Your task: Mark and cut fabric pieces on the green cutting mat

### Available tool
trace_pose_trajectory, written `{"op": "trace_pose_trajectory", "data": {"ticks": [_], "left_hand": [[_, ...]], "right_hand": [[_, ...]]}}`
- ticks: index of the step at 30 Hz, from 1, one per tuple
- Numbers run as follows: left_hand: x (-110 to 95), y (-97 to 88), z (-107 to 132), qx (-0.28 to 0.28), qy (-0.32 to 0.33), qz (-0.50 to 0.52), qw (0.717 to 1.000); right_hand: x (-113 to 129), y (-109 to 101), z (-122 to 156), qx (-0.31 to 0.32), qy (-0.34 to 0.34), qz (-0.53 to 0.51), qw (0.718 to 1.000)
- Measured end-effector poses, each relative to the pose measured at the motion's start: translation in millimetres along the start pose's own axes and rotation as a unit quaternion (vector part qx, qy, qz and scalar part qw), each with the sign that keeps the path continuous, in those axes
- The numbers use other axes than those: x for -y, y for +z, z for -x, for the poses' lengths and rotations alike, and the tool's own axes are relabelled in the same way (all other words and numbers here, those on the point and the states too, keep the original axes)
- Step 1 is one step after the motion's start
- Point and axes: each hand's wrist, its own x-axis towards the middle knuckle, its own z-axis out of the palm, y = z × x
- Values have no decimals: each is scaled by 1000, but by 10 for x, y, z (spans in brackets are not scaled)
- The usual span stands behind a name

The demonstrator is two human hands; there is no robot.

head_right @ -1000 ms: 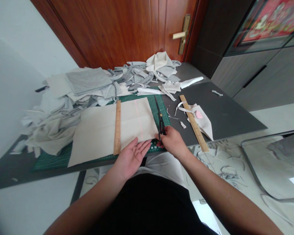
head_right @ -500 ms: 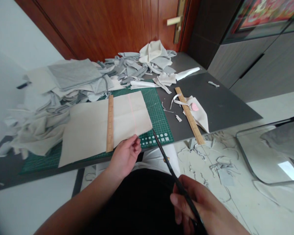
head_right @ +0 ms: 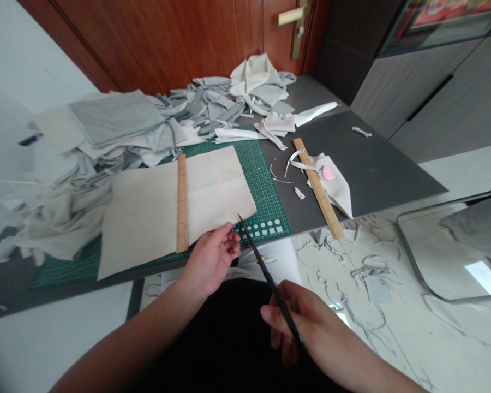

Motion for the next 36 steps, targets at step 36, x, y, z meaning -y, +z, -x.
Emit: {"op": "trace_pose_trajectory", "data": {"ticks": [36], "left_hand": [[-66, 18, 51, -1, -74, -109, 991]], "right_hand": [[-33, 74, -153, 4, -15, -42, 999]]}}
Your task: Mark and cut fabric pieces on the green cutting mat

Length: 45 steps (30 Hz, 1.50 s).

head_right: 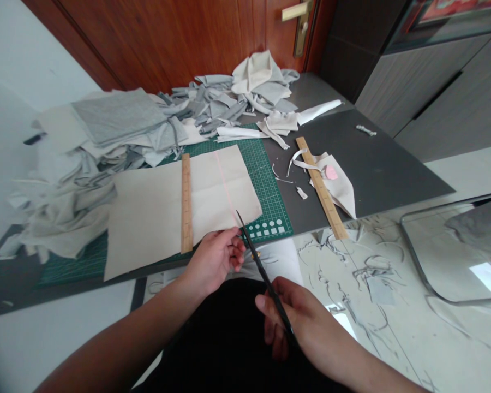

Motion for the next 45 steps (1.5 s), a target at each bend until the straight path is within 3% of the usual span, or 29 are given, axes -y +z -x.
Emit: {"op": "trace_pose_trajectory", "data": {"ticks": [10, 13, 15, 17, 20, 22, 24, 29, 39, 45], "left_hand": [[32, -45, 20, 25, 3, -32, 999], [22, -119, 141, 63, -13, -129, 990], [20, -192, 227, 61, 55, -256, 963], [36, -267, 265, 4, 215, -394, 893], [98, -346, 189, -87, 417, -554, 715], [149, -364, 80, -102, 465, -618, 626], [186, -362, -27, -101, 483, -644, 585], [165, -333, -158, -87, 487, -647, 580], [137, -276, -241, -104, 524, -653, 536], [147, -276, -237, -178, 518, -659, 515]], "right_hand": [[35, 60, -53, -20, 25, -1, 999], [45, 59, -60, -16, 29, 0, 999], [32, 45, -59, -18, 28, 4, 999], [12, 30, -54, -23, 26, 18, 999], [-10, 16, -49, -26, 26, 44, 998], [-10, 16, -56, -24, 24, 55, 998], [0, 19, -67, -23, 24, 59, 998], [43, 19, -75, -32, 28, 56, 998], [13, -21, -94, -38, 33, 53, 997], [30, -34, -87, -32, 41, 53, 997]]}}
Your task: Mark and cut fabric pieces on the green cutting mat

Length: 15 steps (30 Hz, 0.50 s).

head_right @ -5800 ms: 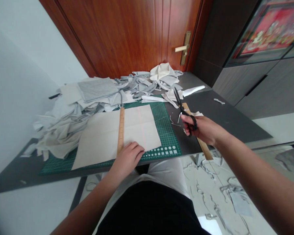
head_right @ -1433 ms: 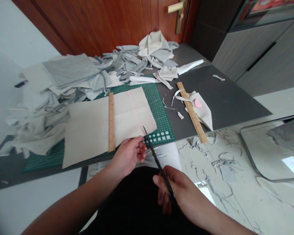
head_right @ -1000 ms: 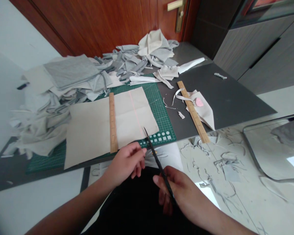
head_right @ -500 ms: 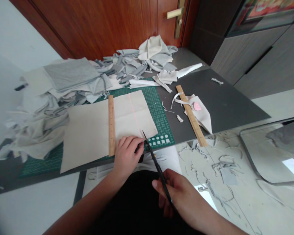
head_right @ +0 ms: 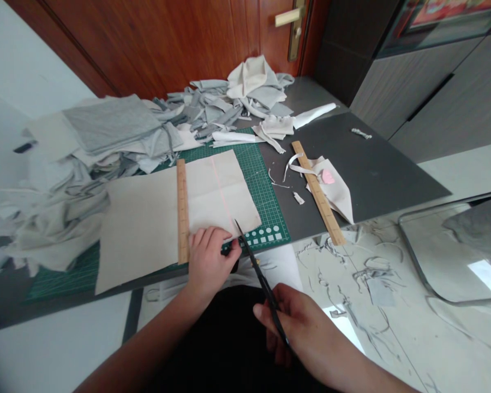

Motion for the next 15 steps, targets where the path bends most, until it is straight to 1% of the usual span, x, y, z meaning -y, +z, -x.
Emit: {"op": "trace_pose_trajectory", "data": {"ticks": [6, 11, 15], "left_hand": [[34, -51, 90, -18, -4, -5, 1000], [79, -94, 135, 2, -54, 43, 998], [83, -88, 116, 12, -43, 52, 998]], "right_hand": [[-19, -13, 4, -1, 0, -2, 1000], [-48, -32, 7, 15, -12, -10, 1000], [-44, -24, 17, 20, -10, -13, 1000]]}}
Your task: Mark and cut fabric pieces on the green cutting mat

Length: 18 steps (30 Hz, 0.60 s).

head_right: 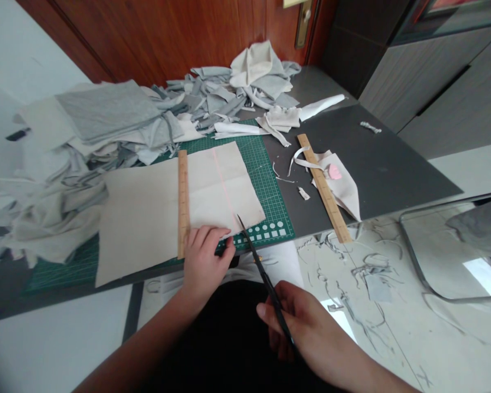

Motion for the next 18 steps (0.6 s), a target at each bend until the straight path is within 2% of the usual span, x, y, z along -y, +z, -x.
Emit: {"op": "trace_pose_trajectory", "data": {"ticks": [11, 18], "left_hand": [[-33, 7, -14, -2, 21, -33, 999], [-94, -13, -89, 18, 38, -48, 998]], "right_hand": [[43, 75, -53, -10, 4, 15, 1000], [36, 54, -27, -15, 0, 14, 1000]]}}
